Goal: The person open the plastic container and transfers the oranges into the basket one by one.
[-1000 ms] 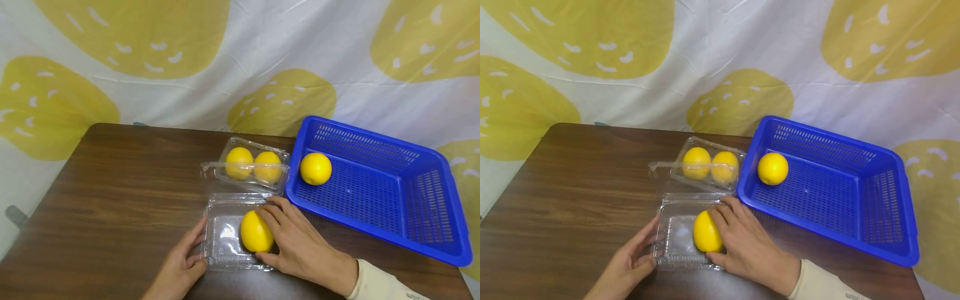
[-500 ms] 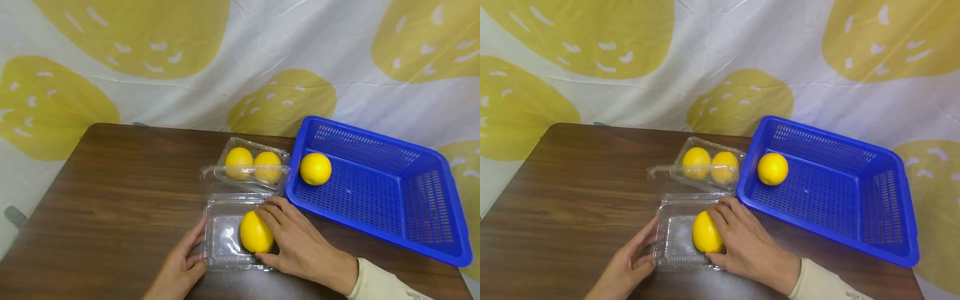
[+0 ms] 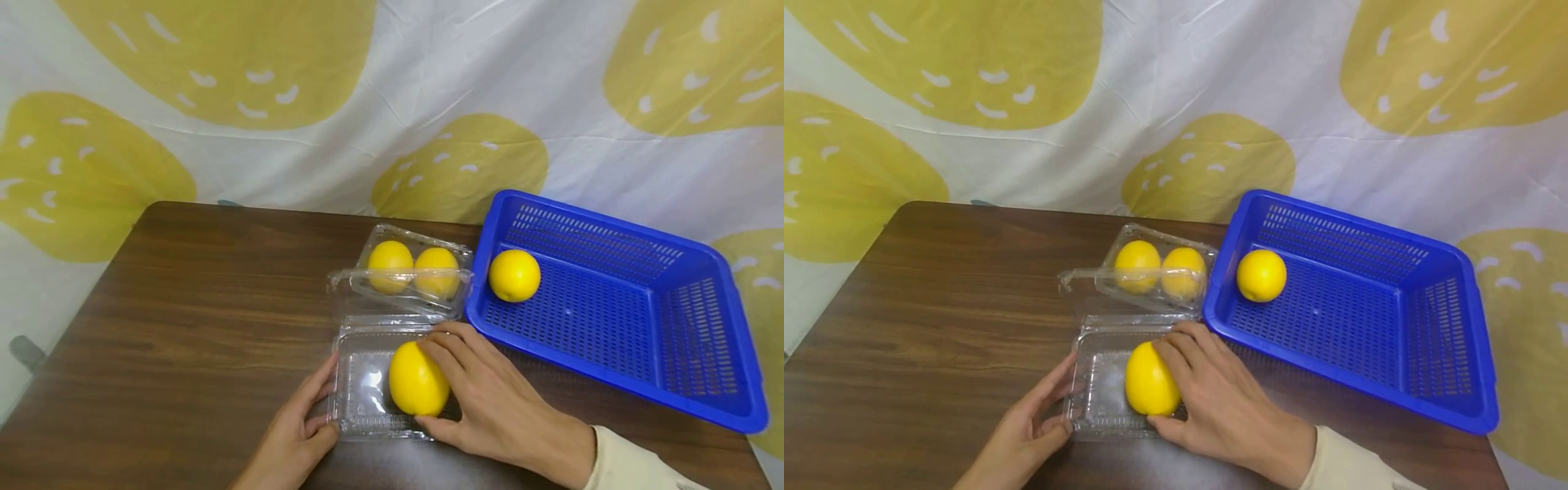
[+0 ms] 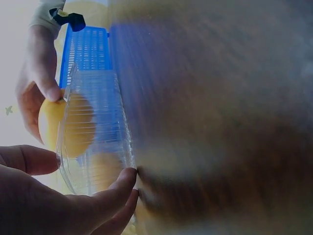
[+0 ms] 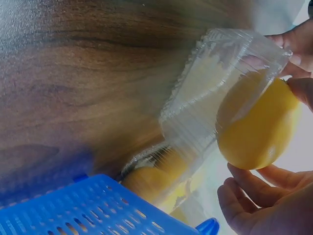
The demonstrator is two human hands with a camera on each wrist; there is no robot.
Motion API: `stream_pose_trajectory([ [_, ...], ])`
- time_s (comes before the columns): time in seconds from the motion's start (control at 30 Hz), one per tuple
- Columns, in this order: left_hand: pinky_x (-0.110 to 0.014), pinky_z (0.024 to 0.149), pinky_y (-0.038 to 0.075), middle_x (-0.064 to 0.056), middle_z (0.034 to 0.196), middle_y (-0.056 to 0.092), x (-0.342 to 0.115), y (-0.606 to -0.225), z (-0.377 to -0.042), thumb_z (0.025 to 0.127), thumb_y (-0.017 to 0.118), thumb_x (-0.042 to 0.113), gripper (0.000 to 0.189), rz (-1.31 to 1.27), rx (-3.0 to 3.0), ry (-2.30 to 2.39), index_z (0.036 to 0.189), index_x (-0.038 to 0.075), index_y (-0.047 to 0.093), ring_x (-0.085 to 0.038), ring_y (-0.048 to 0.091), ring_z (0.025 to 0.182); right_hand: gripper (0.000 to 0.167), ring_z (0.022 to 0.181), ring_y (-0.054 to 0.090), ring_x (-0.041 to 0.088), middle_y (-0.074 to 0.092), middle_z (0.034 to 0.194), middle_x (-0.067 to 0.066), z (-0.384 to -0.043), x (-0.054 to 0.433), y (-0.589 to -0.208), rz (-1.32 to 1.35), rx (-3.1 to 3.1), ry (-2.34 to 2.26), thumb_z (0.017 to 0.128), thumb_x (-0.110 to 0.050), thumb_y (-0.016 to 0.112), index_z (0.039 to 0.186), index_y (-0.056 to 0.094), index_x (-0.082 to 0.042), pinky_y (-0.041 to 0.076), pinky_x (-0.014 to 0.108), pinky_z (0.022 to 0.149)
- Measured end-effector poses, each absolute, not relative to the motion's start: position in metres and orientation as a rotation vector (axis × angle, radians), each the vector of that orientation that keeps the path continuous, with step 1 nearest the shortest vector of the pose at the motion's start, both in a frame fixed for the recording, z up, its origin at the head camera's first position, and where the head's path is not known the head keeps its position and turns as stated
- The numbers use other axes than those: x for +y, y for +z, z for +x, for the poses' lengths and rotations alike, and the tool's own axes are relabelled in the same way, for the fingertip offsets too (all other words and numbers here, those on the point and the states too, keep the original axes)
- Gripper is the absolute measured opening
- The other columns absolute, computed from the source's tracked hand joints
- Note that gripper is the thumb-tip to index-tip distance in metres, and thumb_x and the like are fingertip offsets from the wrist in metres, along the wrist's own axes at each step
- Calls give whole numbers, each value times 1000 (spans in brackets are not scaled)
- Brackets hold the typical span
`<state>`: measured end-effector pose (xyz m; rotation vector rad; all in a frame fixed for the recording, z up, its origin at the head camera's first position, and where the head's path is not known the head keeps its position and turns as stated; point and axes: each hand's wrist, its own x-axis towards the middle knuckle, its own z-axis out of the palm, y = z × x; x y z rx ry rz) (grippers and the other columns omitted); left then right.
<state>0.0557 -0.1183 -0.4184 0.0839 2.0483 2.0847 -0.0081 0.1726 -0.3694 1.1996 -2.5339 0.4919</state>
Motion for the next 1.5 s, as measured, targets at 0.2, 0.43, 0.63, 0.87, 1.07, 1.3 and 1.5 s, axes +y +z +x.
stream_pose_trajectory([
  [0.2, -27, 102, 61, -28, 170, 39, -118, -419, 55, 86, 62, -22, 92, 91, 2043, 2083, 170, 4, 38, -39, 51, 144, 88, 135, 58, 31, 68, 138, 11, -5, 175, -359, 1187, -2542, 504, 76, -52, 94, 140, 64, -1, 52, 48, 116],
  [0.43, -26, 102, 60, -27, 170, 39, -118, -421, 55, 85, 62, -23, 93, 101, 2058, 2090, 170, 5, 38, -43, 49, 145, 90, 136, 57, 31, 67, 140, 12, -1, 179, -350, 1185, -2546, 537, 74, -51, 96, 141, 64, -1, 55, 50, 113],
  [0.63, -25, 102, 61, -27, 170, 39, -118, -421, 56, 85, 63, -23, 93, 95, 2071, 2090, 170, 5, 39, -44, 48, 146, 91, 134, 59, 33, 68, 138, 13, -1, 182, -346, 1192, -2480, 533, 72, -50, 95, 141, 64, 1, 53, 47, 113],
  [0.87, -27, 101, 62, -27, 170, 40, -118, -421, 56, 85, 63, -23, 93, 88, 2066, 2087, 170, 6, 39, -38, 51, 144, 92, 136, 58, 37, 69, 139, 17, 1, 186, -339, 1191, -2472, 572, 74, -49, 95, 142, 64, 4, 37, 33, 128],
  [1.07, -27, 101, 62, -28, 169, 40, -118, -421, 56, 84, 62, -24, 94, 77, 2051, 2092, 170, 6, 39, -28, 55, 141, 91, 136, 58, 40, 69, 139, 19, -2, 190, -329, 1194, -2432, 604, 73, -46, 96, 141, 64, 6, 31, 29, 132],
  [1.3, -25, 100, 61, -27, 170, 39, -118, -421, 56, 84, 63, -24, 94, 65, 2062, 2089, 170, 7, 40, -32, 54, 143, 85, 134, 59, 40, 70, 137, 19, -3, 192, -322, 1180, -2408, 622, 80, -49, 91, 140, 65, 6, 32, 27, 131],
  [1.5, -24, 101, 60, -26, 172, 36, -118, -419, 56, 84, 63, -23, 94, 65, 2065, 2082, 170, 7, 40, -45, 48, 147, 83, 134, 59, 40, 71, 137, 18, -3, 195, -318, 1165, -2410, 630, 81, -48, 90, 139, 66, 6, 31, 27, 130],
])
